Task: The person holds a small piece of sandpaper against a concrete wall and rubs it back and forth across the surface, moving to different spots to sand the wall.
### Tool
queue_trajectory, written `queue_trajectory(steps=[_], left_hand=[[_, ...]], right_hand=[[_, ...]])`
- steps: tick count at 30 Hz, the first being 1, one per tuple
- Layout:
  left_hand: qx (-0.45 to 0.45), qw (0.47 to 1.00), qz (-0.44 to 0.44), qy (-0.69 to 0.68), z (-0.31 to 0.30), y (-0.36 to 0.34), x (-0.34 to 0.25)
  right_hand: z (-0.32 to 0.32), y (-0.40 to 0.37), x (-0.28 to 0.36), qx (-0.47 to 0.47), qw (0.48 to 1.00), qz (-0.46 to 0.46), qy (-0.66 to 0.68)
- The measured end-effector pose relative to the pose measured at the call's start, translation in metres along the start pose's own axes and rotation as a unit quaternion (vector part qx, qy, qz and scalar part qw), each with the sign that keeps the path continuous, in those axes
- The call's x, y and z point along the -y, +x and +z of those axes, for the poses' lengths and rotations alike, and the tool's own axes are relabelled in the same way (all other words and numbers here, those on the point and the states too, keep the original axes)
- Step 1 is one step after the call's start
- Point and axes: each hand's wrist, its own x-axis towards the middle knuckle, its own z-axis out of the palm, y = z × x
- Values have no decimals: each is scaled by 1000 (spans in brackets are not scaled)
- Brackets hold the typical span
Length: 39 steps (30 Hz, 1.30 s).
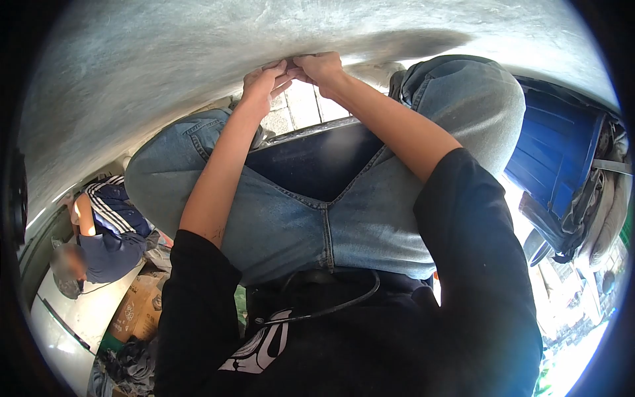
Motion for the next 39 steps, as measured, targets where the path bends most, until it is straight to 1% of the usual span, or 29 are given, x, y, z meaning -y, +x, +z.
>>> queue_trajectory(steps=[2, 4, 10, 14, 16, 18, 20, 23, 25, 28, 29, 31, 34, 37, 39], left_hand=[[-11, 1000, 5, -10, 2, -1, 1], [-23, 999, 10, -20, 3, -6, -3], [-18, 1000, 5, -4, 3, -5, -3], [-34, 999, 12, -12, 2, -9, -5], [-31, 999, 14, -18, 2, -6, -7], [-13, 1000, 4, 4, 0, -2, -6], [-23, 1000, 7, 3, 0, 2, 0], [-27, 999, 12, -12, 0, -4, -3], [-22, 999, 15, -23, 0, -5, -5], [-18, 1000, 7, -17, -3, -4, -6], [-30, 999, 8, -13, -2, -4, -4], [-39, 999, 8, -11, 1, -5, -3], [-41, 999, 14, -17, 1, -9, -5], [-32, 999, 17, -17, -1, -8, -5], [-24, 1000, 7, -16, -1, -2, 0]], right_hand=[[1, 0, -1, 4, 1000, 3, 6], [4, -3, 4, 3, 999, 32, -15], [4, -7, 6, 1, 999, 40, -17], [6, -6, 7, -4, 999, 45, -20], [5, -12, 12, 12, 999, 29, -12], [4, -8, 9, 13, 999, 29, -8], [4, -3, 2, 15, 999, 32, -3], [7, -2, 3, -5, 999, 50, -13], [6, -5, 5, 0, 1000, 15, 27], [5, -3, 1, 16, 1000, 4, 19], [5, -2, -1, 16, 1000, 4, 19], [7, -3, 0, 17, 999, 41, -1], [8, -10, 7, 3, 999, 47, -5], [7, -8, 3, -3, 1000, 21, 17], [7, -3, -1, -8, 1000, 18, 7]])
